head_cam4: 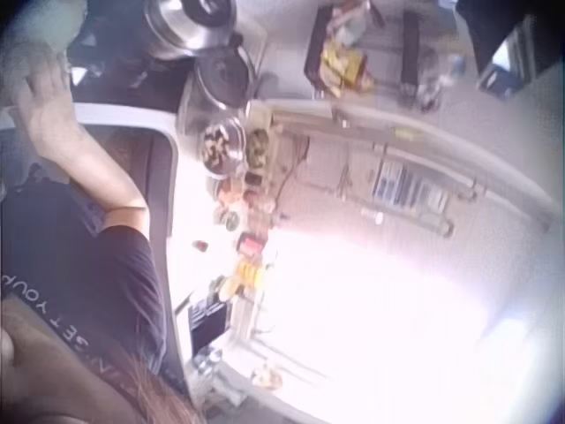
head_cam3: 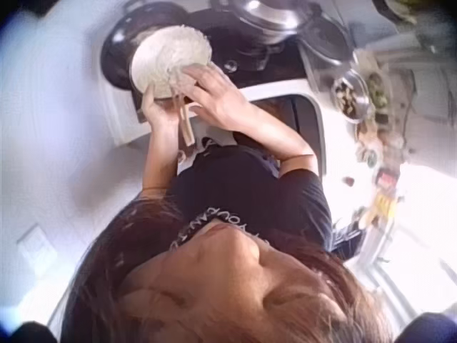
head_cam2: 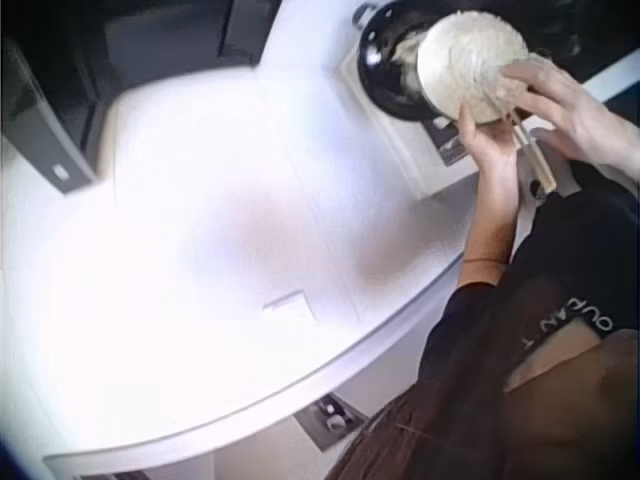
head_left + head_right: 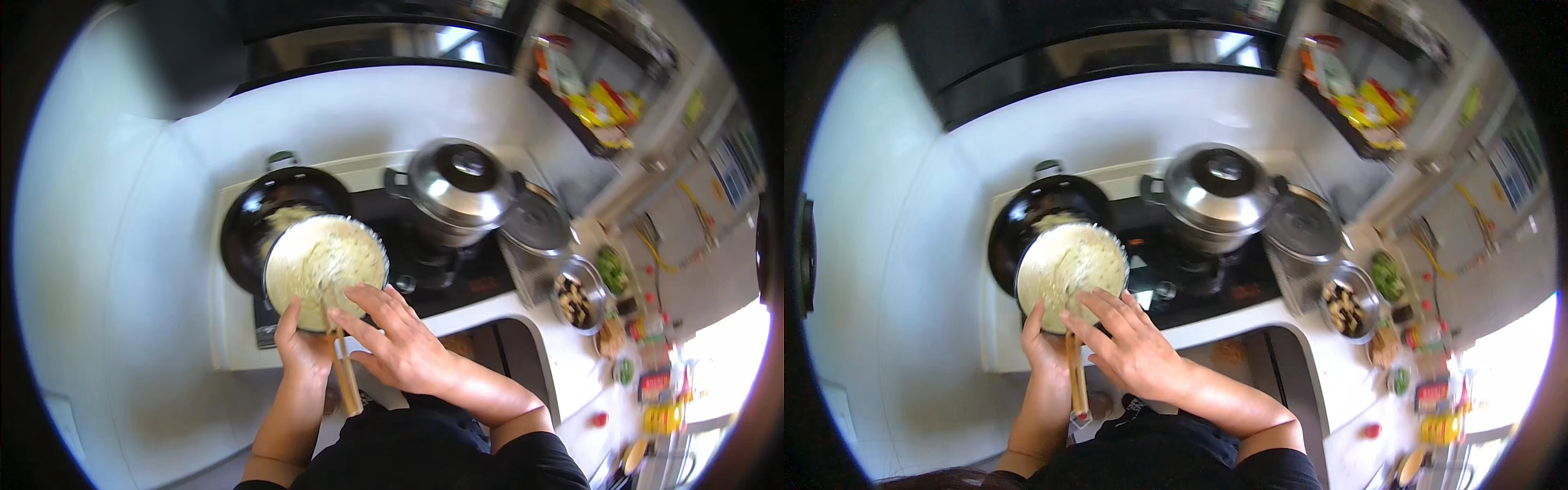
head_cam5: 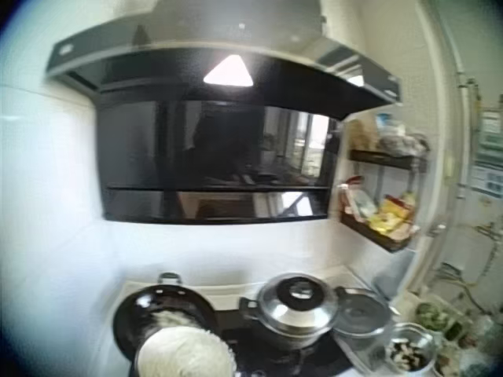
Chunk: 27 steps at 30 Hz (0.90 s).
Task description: The person uses chopsticks to transfer small pieces of batter from a bowl into a pan of hot oil, frying them.
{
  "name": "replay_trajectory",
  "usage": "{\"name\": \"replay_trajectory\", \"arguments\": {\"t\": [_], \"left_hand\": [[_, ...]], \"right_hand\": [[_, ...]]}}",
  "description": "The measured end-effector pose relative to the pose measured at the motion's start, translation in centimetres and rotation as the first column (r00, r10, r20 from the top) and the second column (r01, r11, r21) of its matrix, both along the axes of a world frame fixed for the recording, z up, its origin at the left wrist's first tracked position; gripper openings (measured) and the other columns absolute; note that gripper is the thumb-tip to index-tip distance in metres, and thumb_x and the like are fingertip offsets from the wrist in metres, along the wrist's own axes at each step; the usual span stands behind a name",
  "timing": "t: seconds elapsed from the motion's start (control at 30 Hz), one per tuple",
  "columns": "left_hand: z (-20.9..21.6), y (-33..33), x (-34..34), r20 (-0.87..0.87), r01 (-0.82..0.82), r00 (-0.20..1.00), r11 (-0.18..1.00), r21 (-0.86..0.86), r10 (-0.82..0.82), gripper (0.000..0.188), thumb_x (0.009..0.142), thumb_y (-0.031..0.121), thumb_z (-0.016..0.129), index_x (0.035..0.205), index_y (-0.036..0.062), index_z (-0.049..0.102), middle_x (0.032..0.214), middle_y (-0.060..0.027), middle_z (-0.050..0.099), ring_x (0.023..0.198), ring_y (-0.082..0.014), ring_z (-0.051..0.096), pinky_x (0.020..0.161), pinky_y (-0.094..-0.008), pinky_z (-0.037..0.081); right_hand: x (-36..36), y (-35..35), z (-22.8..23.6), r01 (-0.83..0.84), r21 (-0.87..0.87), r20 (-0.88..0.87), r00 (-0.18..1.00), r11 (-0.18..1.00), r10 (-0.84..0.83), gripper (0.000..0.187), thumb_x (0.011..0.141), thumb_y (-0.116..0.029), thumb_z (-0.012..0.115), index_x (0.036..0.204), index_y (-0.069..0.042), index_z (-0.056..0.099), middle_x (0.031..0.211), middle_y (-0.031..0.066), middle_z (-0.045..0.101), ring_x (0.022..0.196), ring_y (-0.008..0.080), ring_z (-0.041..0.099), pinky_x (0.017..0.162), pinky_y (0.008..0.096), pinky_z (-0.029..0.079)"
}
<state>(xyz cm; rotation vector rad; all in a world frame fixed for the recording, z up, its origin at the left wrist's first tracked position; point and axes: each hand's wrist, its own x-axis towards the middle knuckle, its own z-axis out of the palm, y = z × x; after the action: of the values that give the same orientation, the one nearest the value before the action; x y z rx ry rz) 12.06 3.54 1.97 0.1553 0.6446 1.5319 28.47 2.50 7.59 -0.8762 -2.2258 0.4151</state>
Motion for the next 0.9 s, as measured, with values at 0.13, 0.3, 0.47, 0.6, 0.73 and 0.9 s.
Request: {"name": "replay_trajectory", "arguments": {"t": [0.13, 0.3, 0.47, 0.6, 0.73, 0.9], "left_hand": [[-2.6, -3.1, 5.3, -0.05, 0.157, 0.985, 0.978, -0.139, -0.166, 0.056, 0.086, 0.037, 0.054, 0.134, 0.0087, 0.044, 0.13, -0.011, 0.052, 0.118, -0.0293, 0.051, 0.096, -0.0483, 0.043], [-3.4, -5.8, 14.5, 0.061, 0.362, 0.932, 0.916, -0.174, -0.357, 0.052, 0.085, 0.032, 0.057, 0.13, 0.0066, 0.047, 0.127, -0.0079, 0.054, 0.118, -0.0267, 0.051, 0.1, -0.0465, 0.039], [-6.7, -7.6, 24.8, 0.094, 0.49, 0.871, 0.86, -0.139, -0.481, 0.056, 0.084, 0.032, 0.058, 0.132, 0.0066, 0.045, 0.129, -0.0092, 0.053, 0.12, -0.0277, 0.05, 0.104, -0.0469, 0.036], [-10.0, -9.0, 33.3, 0.089, 0.644, 0.765, 0.76, -0.087, -0.638, 0.054, 0.086, 0.031, 0.057, 0.132, 0.0045, 0.045, 0.126, -0.0105, 0.056, 0.118, -0.028, 0.052, 0.103, -0.0446, 0.037], [-10.8, -11.3, 42.3, 0.147, 0.835, 0.55, 0.539, -0.11, -0.822, 0.055, 0.083, 0.031, 0.063, 0.127, 0.0014, 0.048, 0.117, -0.0127, 0.06, 0.108, -0.0284, 0.056, 0.098, -0.0436, 0.041], [-15.0, -15.0, 52.8, 0.193, 0.899, 0.425, 0.387, -0.206, -0.884, 0.047, 0.086, 0.031, 0.059, 0.123, 0.0032, 0.051, 0.113, -0.0123, 0.062, 0.105, -0.0273, 0.058, 0.095, -0.0418, 0.043]], "right_hand": [[9.7, -5.1, -1.2, 0.24, 0.187, -0.134, 0.967, 0.953, -0.217, 0.049, 0.064, 0.01, 0.052, 0.111, -0.002, 0.061, 0.117, 0.0191, 0.055, 0.114, 0.0367, 0.053, 0.101, 0.0487, 0.038], [26.4, -10.9, -8.4, 0.899, 0.125, -0.291, 0.438, 0.42, -0.851, 0.013, 0.076, 0.006, 0.059, 0.087, 0.001, 0.063, 0.086, 0.0145, 0.064, 0.079, 0.0297, 0.062, 0.069, 0.0338, 0.05], [46.6, -21.9, -19.5, 0.965, -0.095, -0.212, -0.26, -0.245, -0.942, 0.007, 0.084, -0.007, 0.061, 0.087, -0.003, 0.066, 0.082, 0.0131, 0.061, 0.07, 0.026, 0.061, 0.064, 0.0343, 0.05], [54.9, -29.9, -23.8, 0.944, 0.072, 0.2, -0.33, -0.322, -0.923, 0.013, 0.082, -0.006, 0.057, 0.092, -0.008, 0.066, 0.092, 0.0122, 0.06, 0.083, 0.0311, 0.061, 0.072, 0.0393, 0.05], [58.2, -32.5, -25.9, 0.982, 0.107, 0.391, -0.184, -0.154, -0.902, 0.031, 0.08, -0.003, 0.056, 0.108, -0.015, 0.065, 0.096, 0.008, 0.058, 0.089, 0.0298, 0.06, 0.074, 0.0385, 0.051], [59.2, -32.0, -27.1, 0.996, 0.054, 0.497, 0.032, 0.068, -0.867, 0.045, 0.083, -0.006, 0.052, 0.121, -0.026, 0.059, 0.099, 0.0047, 0.054, 0.09, 0.0238, 0.06, 0.071, 0.0356, 0.052]]}}
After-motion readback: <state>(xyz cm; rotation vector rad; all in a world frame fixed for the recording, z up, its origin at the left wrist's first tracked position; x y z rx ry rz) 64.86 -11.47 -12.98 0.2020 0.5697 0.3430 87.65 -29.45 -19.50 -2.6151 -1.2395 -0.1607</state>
